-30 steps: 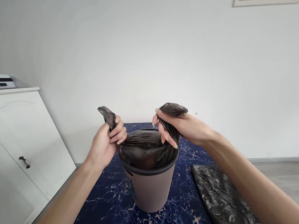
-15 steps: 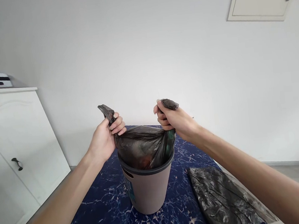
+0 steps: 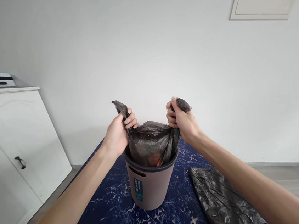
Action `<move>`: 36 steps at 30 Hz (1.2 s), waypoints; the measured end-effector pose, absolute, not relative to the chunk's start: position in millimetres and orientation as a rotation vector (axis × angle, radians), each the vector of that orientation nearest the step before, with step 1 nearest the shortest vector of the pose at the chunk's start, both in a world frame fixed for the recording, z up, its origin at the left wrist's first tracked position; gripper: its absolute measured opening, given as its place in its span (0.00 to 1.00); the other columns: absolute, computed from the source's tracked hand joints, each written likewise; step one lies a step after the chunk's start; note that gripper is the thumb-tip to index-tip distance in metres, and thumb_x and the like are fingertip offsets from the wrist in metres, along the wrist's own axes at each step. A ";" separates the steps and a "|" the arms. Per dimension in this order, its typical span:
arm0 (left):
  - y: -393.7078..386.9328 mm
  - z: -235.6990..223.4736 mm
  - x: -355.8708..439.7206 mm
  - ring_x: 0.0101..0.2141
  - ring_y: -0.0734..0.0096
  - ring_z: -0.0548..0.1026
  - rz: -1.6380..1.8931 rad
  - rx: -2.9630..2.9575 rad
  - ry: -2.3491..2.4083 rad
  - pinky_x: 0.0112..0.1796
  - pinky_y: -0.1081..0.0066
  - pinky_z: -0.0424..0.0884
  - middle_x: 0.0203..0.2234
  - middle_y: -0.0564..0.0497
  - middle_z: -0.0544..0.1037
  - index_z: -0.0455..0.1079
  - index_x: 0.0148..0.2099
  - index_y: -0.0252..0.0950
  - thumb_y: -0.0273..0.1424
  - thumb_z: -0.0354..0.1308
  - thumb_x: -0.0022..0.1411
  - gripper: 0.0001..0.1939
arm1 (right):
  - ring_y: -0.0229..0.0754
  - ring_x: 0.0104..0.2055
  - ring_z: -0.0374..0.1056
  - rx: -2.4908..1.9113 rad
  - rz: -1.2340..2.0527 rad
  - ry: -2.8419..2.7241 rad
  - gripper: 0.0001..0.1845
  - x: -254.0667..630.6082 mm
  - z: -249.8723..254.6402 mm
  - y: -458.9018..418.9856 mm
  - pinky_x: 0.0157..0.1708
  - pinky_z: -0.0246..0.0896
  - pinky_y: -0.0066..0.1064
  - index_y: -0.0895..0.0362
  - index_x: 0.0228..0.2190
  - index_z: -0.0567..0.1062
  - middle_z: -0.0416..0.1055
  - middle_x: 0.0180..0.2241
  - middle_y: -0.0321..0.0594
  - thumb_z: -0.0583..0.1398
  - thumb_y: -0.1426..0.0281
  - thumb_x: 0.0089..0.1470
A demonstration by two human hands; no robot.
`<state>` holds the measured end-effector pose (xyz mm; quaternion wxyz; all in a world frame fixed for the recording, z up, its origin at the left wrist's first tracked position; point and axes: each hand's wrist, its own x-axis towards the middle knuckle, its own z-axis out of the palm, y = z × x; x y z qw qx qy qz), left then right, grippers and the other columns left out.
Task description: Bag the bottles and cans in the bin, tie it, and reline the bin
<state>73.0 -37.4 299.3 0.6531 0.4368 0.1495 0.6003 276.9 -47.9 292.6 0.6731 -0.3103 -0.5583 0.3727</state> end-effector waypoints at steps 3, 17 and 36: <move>-35.5 300.3 78.8 0.19 0.77 0.55 1.371 1.060 0.328 0.25 0.78 0.63 0.21 0.59 0.57 0.68 0.32 0.36 0.24 0.49 0.77 0.17 | 0.32 0.21 0.38 -0.661 0.837 -1.236 0.28 285.2 291.5 -48.0 0.15 0.39 0.25 0.53 0.27 0.67 0.45 0.24 0.27 0.67 0.45 0.63; -21.4 282.8 72.1 0.21 0.77 0.68 1.392 0.799 0.393 0.30 0.76 0.71 0.21 0.58 0.65 0.67 0.34 0.37 0.29 0.57 0.76 0.13 | 0.29 0.17 0.34 -0.714 1.071 -0.959 0.24 298.1 313.8 -2.2 0.11 0.37 0.18 0.53 0.28 0.61 0.42 0.19 0.22 0.63 0.57 0.72; -57.0 433.6 123.4 0.21 0.75 0.68 1.582 0.871 -0.016 0.28 0.76 0.68 0.19 0.57 0.67 0.65 0.32 0.40 0.29 0.50 0.80 0.18 | 0.32 0.20 0.37 -0.328 0.487 -0.964 0.25 324.3 462.0 -66.7 0.17 0.31 0.26 0.51 0.25 0.65 0.42 0.21 0.26 0.63 0.54 0.71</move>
